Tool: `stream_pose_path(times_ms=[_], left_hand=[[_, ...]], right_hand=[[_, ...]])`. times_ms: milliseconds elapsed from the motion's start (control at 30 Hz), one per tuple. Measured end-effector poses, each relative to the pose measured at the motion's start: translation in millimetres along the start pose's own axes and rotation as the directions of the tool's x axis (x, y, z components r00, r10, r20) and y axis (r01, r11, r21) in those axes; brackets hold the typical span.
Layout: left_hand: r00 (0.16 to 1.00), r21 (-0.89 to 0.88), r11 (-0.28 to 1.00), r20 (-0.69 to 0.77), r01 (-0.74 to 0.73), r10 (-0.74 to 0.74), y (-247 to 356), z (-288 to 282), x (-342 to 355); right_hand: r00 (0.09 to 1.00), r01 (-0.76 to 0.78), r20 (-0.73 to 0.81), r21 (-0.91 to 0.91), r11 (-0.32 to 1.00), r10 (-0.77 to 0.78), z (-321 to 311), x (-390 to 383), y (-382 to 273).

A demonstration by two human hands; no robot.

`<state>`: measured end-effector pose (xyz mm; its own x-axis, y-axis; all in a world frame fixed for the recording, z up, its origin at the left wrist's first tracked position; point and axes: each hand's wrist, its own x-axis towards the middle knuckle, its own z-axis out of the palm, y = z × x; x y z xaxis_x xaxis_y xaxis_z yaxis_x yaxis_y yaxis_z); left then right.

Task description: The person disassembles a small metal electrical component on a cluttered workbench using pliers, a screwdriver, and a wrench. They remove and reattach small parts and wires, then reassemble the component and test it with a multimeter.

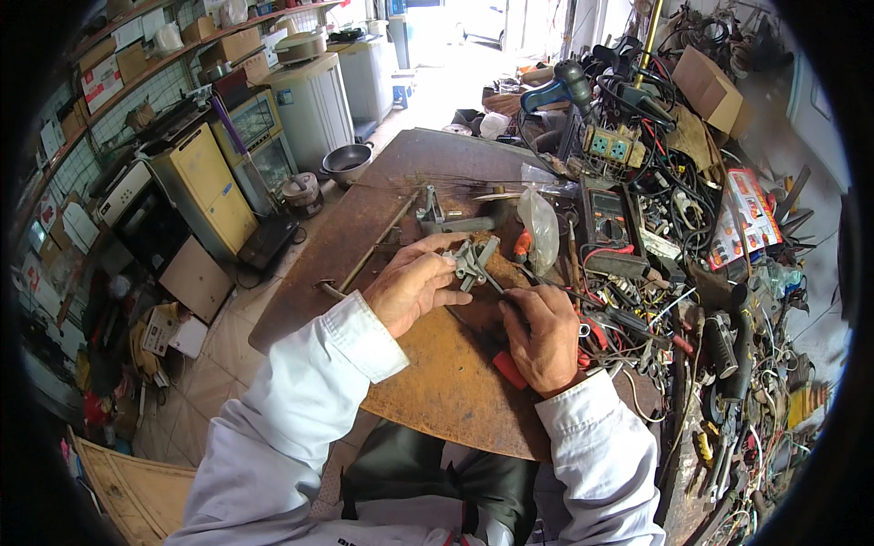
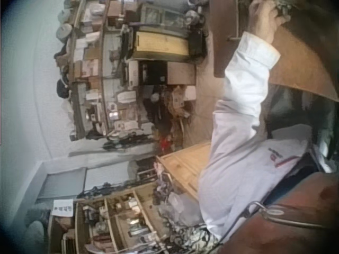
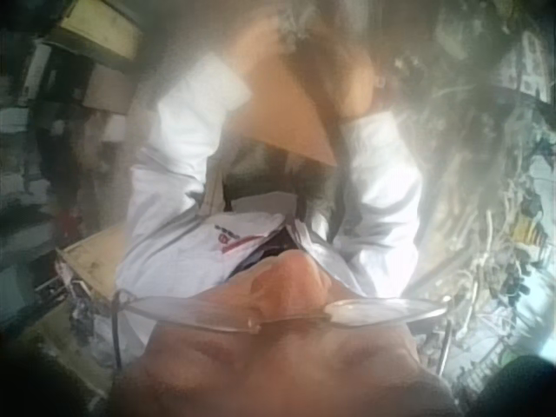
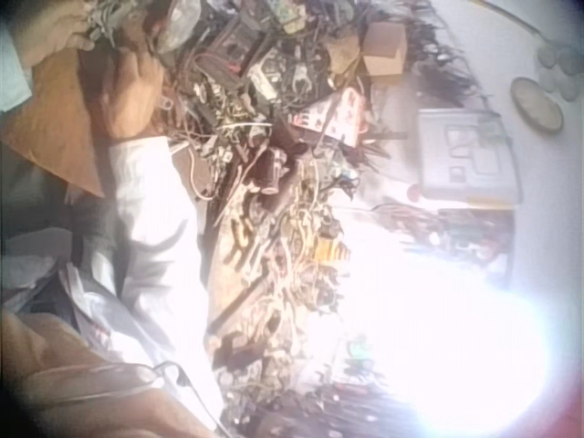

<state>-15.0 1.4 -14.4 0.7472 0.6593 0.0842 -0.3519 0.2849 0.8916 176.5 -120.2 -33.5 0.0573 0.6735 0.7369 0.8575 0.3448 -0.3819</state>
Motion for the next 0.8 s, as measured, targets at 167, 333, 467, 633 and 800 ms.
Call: stream_pose_path(times_ms=[167,333,467,633,800], left_hand=[[1.0,0.017,1.0,-0.007,0.006,-0.006,1.6,2.4,0.1],[1.0,0.026,1.0,-0.02,0.01,-0.01,0.8,1.6,0.2],[1.0,0.027,1.0,-0.008,0.014,-0.014,-0.5,-0.9,0.5],[1.0,0.037,0.999,-0.013,0.021,-0.02,-2.0,-3.6,1.0],[0.991,0.267,0.961,-0.089,-0.071,0.098,-0.6,5.7,-2.9]], right_hand=[[0.999,0.008,-0.048,0.0,1.0,-0.008,1.0,-1.3,0.5],[1.0,-0.024,-0.015,-0.008,1.0,0.023,-4.5,-0.2,-3.9],[0.999,0.014,-0.05,0.014,1.0,-0.013,-1.8,-0.5,-1.3],[1.0,0.008,-0.03,0.009,1.0,-0.007,-3.1,-0.5,-3.6],[1.0,0.021,-0.01,0.013,1.0,-0.021,-4.8,-0.1,-3.7]])
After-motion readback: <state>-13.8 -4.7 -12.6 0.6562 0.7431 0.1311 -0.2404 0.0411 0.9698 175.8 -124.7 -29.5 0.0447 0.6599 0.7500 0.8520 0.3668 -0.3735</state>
